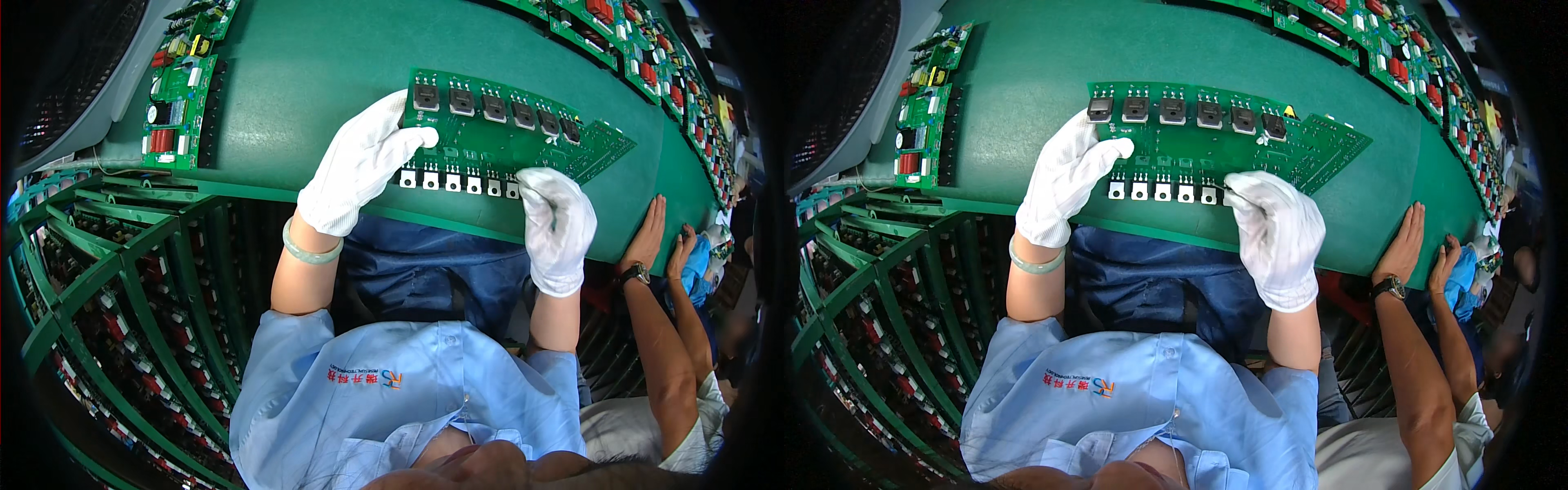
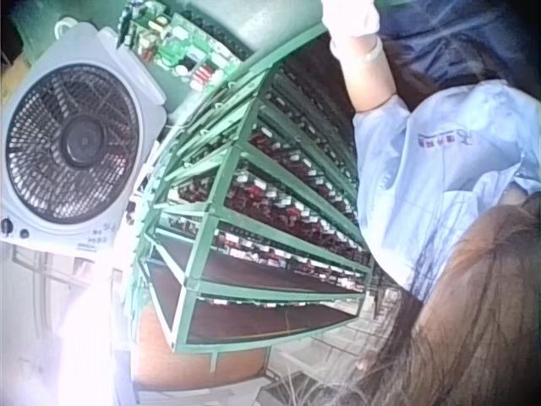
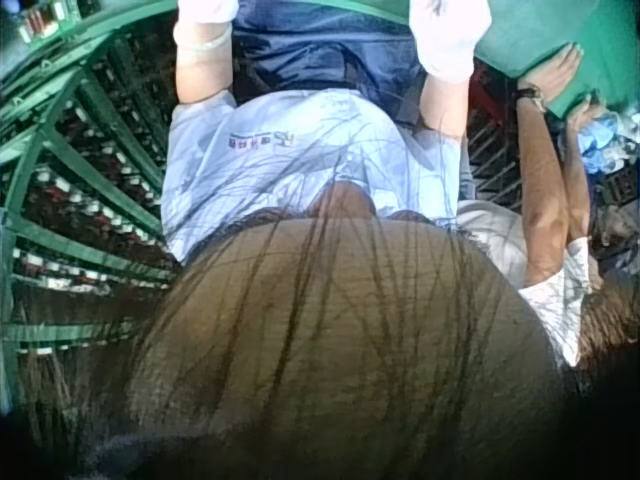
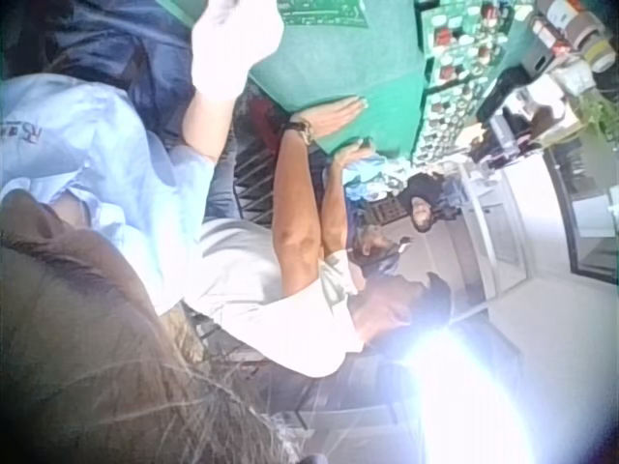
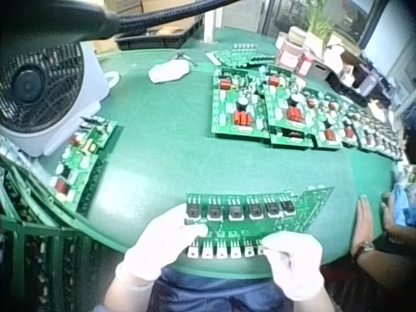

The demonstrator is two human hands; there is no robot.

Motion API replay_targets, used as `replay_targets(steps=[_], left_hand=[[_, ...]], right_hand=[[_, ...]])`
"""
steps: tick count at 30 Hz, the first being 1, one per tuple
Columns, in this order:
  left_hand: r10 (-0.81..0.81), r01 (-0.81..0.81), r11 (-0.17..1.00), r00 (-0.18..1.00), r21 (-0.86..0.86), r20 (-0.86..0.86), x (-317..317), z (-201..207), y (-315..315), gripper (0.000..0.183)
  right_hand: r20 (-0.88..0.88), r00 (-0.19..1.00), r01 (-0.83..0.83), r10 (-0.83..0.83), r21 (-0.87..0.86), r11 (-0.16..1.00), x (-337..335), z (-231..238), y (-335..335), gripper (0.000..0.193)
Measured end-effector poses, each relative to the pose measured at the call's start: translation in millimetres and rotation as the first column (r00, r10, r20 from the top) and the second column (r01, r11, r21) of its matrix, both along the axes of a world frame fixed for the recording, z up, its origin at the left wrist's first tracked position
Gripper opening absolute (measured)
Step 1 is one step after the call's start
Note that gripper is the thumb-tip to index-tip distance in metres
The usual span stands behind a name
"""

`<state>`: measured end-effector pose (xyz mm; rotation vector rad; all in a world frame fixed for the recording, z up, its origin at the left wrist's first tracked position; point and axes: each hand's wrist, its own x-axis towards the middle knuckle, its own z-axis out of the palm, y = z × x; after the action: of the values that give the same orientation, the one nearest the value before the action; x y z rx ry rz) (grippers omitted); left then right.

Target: The person picks up a green circuit board from a table and inspects it by turning it over to view both sides. They place the board down and pick up another one, repeating the inspection process. The person wears white gloves and a light blue shirt while working at a green table.

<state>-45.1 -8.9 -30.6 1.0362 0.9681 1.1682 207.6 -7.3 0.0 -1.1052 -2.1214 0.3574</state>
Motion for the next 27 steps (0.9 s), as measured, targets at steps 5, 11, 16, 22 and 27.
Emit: replay_targets(steps=[5, 11, 16, 22, 27], left_hand=[[0.009, -0.008, 0.999, 0.999, -0.032, 0.036, 2, 4, -2, 0.046], [0.002, -0.002, 1.0, 1.0, -0.015, 0.03, 1, 0, -1, 0.046], [-0.003, 0.002, 1.0, 0.996, 0.009, 0.088, 2, 1, 0, 0.05], [-0.006, 0.008, 0.999, 0.999, -0.041, 0.044, 0, -4, 0, 0.051], [0.036, -0.037, 0.998, 0.999, -0.047, -0.029, 0, -3, -3, 0.047]], right_hand=[[0.297, 0.953, -0.023, 0.066, -0.145, 0.989, 12, 20, -17, 0.026], [0.252, 0.964, 0.119, -0.085, -0.123, 0.985, 12, 17, -17, 0.027], [0.239, 0.97, 0.047, -0.045, -0.004, 0.999, 21, 13, 2, 0.039], [0.337, 0.938, -0.121, 0.078, 0.11, 0.987, 28, 1, 9, 0.04], [0.305, 0.943, -0.176, 0.137, 0.104, 0.979, 23, 4, 17, 0.035]])
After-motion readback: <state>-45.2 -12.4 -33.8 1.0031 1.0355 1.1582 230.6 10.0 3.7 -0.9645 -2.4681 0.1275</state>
